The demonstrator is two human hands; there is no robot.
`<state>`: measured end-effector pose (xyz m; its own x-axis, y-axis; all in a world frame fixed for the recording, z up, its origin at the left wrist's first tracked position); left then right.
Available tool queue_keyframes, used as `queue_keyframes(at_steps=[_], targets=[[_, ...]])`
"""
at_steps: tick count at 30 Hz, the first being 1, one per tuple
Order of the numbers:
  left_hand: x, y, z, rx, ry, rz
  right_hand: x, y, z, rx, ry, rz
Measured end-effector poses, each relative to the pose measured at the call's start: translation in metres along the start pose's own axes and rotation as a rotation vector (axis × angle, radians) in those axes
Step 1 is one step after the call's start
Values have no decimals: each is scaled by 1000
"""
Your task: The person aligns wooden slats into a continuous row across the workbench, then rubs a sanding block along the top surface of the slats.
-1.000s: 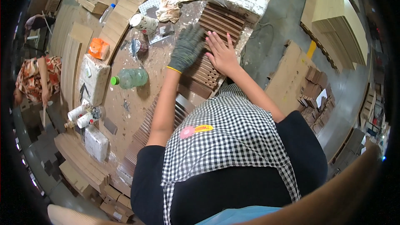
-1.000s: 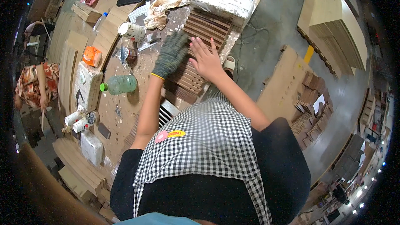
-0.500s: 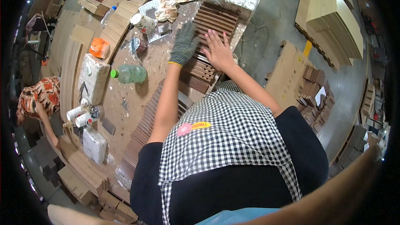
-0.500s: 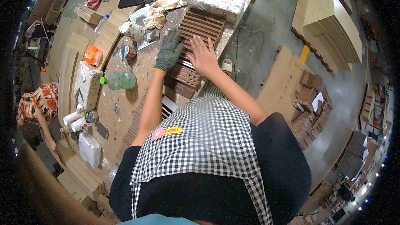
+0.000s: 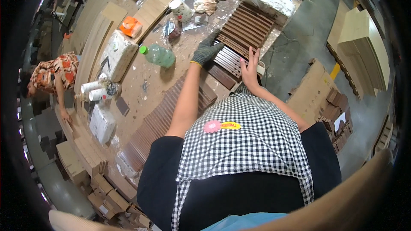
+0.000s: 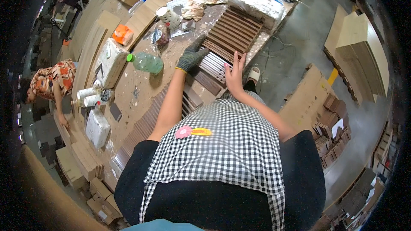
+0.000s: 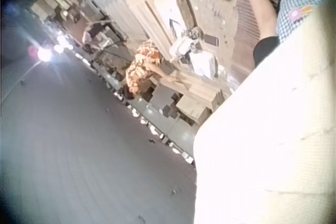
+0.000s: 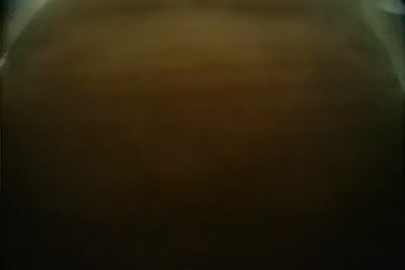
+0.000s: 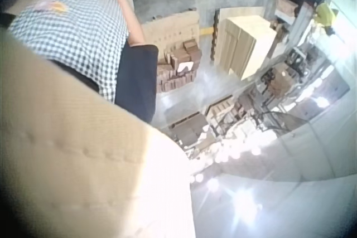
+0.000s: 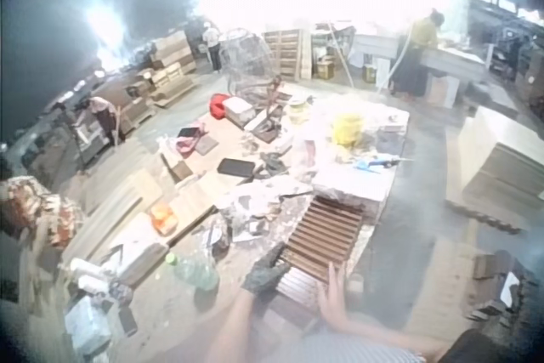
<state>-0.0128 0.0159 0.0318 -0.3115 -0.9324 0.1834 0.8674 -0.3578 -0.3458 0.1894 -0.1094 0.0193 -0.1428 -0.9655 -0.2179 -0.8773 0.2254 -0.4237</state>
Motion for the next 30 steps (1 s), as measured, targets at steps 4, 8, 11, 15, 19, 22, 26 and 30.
queue_keyframes(at_steps=[4,8,11,15,19,22,26,30], targets=[[19,-5,2,78,-161,-40,13,10,0,-39,29,-42],[37,-8,-13,126,-86,26,28,12,-10,-132,27,-130],[37,2,5,228,-101,9,18,-10,-11,-18,36,-146],[10,10,7,-449,182,128,13,-13,-11,51,-48,-107],[4,12,7,-658,130,69,13,-17,-4,321,-251,-152],[9,-13,-3,-218,119,147,6,-17,-16,459,-375,-156],[57,-58,22,-431,-42,157,10,-47,-51,321,-490,-150],[82,-61,36,-806,-167,-196,14,-28,-60,103,-579,-587]])
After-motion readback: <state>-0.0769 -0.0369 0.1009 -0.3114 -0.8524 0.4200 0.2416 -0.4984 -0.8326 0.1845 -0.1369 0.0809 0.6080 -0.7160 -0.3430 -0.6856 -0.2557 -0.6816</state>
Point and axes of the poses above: each hand's wrist, its own x-axis away from the middle knuckle, its own y-axis out of the palm, z = x × y, the point moved 2 cm from there along -x, towards the middle knuckle, and after that the axes turned 8 degrees about -y, right-handed, at the moved point
